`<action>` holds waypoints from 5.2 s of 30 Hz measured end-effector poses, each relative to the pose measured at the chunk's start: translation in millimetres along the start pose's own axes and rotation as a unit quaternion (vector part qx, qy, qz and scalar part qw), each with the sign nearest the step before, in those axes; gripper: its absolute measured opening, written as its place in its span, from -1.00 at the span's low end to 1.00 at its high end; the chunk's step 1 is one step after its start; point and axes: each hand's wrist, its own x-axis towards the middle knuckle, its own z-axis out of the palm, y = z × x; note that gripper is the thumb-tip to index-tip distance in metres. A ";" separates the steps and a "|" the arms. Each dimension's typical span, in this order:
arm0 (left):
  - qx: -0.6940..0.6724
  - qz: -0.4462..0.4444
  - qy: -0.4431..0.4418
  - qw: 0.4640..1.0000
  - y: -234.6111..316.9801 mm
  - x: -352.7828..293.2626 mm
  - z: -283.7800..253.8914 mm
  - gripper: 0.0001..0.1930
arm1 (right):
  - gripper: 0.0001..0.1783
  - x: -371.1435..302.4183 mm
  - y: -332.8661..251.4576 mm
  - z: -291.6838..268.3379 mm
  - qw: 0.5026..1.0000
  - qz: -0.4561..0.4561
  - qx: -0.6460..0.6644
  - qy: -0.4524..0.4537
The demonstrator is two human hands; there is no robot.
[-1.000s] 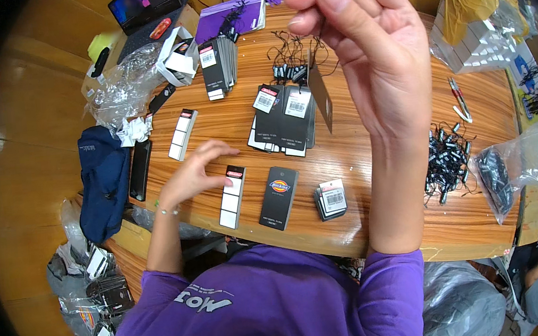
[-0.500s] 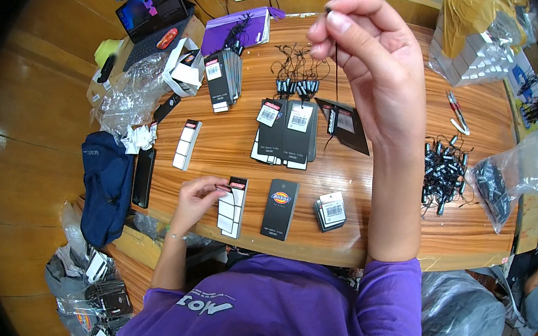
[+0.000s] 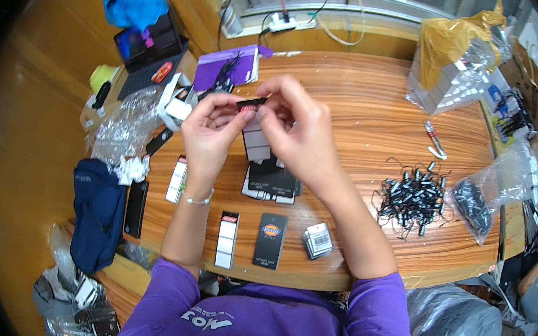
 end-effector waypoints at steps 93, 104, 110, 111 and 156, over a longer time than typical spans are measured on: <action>-0.042 0.085 -0.039 0.995 -2.3 6.6 -8.8 -0.78 | -0.79 6.4 -2.5 -13.7 0.974 0.138 0.158 -0.087; 0.080 0.088 -0.112 0.987 7.7 3.3 -13.5 -0.86 | -0.77 4.4 -0.1 -8.5 0.982 0.083 0.156 -0.064; 0.018 0.074 -0.136 0.988 2.3 6.9 -16.9 -0.84 | -0.84 5.6 0.0 -12.1 0.979 0.124 0.099 -0.129; 0.007 0.081 -0.141 0.987 2.0 7.7 -16.4 -0.83 | -0.85 5.2 0.3 -11.0 0.986 0.097 0.104 -0.090; -0.147 -0.064 -0.168 0.973 -4.8 11.2 -23.2 -0.84 | -0.74 5.4 -4.9 -13.7 0.944 0.193 0.197 -0.182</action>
